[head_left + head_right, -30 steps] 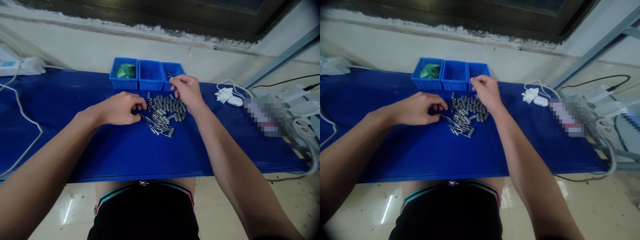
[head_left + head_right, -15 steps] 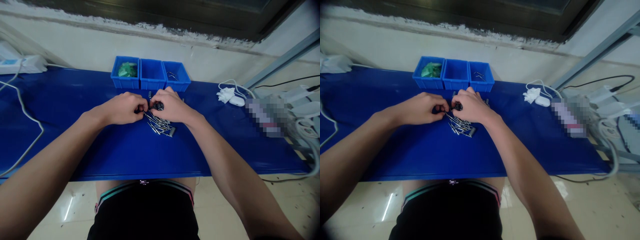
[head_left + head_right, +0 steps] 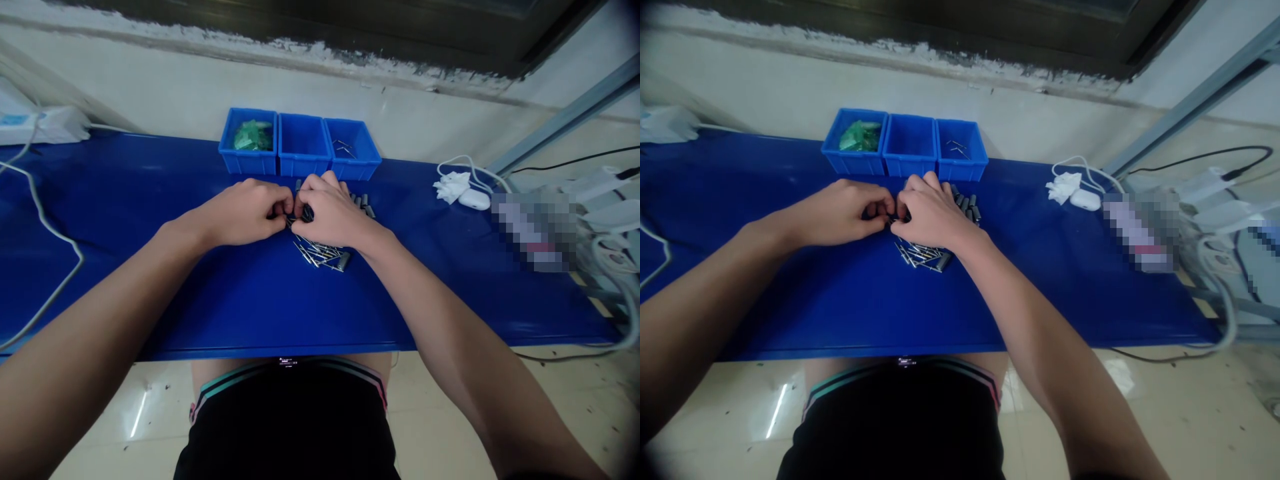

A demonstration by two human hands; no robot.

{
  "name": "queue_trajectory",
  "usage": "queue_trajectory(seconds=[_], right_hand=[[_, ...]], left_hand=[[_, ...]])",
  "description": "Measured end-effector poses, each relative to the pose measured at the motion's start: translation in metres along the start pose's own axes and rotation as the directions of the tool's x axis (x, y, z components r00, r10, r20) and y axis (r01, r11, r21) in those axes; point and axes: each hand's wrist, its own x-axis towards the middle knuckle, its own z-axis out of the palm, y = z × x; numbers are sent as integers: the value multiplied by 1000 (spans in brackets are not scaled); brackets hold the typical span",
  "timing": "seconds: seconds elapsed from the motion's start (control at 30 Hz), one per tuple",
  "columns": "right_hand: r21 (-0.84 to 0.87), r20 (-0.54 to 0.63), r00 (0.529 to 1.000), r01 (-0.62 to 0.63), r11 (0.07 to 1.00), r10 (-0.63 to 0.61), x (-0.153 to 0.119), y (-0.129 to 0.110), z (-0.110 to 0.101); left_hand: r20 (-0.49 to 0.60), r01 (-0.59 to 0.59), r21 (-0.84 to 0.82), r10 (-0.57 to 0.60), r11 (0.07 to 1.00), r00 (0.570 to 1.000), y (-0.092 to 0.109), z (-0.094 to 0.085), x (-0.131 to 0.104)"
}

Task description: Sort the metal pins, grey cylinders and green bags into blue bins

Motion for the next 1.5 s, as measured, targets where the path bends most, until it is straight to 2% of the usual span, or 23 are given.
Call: queue_trajectory(seconds=[0.37,0.5,0.6,0.7,0.97,1.1,1.23,1.37,1.5], right_hand=[[-56,5,998,-56,997,56,2,-7,2],[7,0,996,-85,996,85,3,-8,0],[83,-55,993,-97,992,102,4,-8,-3],[153,-122,989,-60,986,79,4,-8,-6],[250,-210,976,-6,968,60,4,-11,-11],[317,-299,953,52,947,48,8,-1,-7],[405,-387,922,144,903,26,13,12,0],[465,-388,917,109,878,92,15,18,0],[548,-380,918,127,827,111,15,18,-3]], left_hand=[[0,-1,14,1,1000,1000,0,1,1],[-30,35,6,-34,999,999,3,0,0],[-94,91,41,-87,995,992,6,-2,0],[-135,97,48,-90,994,987,9,-4,0],[-214,77,-13,-78,997,974,10,-7,1],[-290,17,-35,-26,999,957,9,-6,2],[-395,-2,-63,-23,998,919,9,-6,2],[-454,32,-76,-63,997,889,6,-7,1],[-464,37,-48,-55,998,884,5,-6,1]])
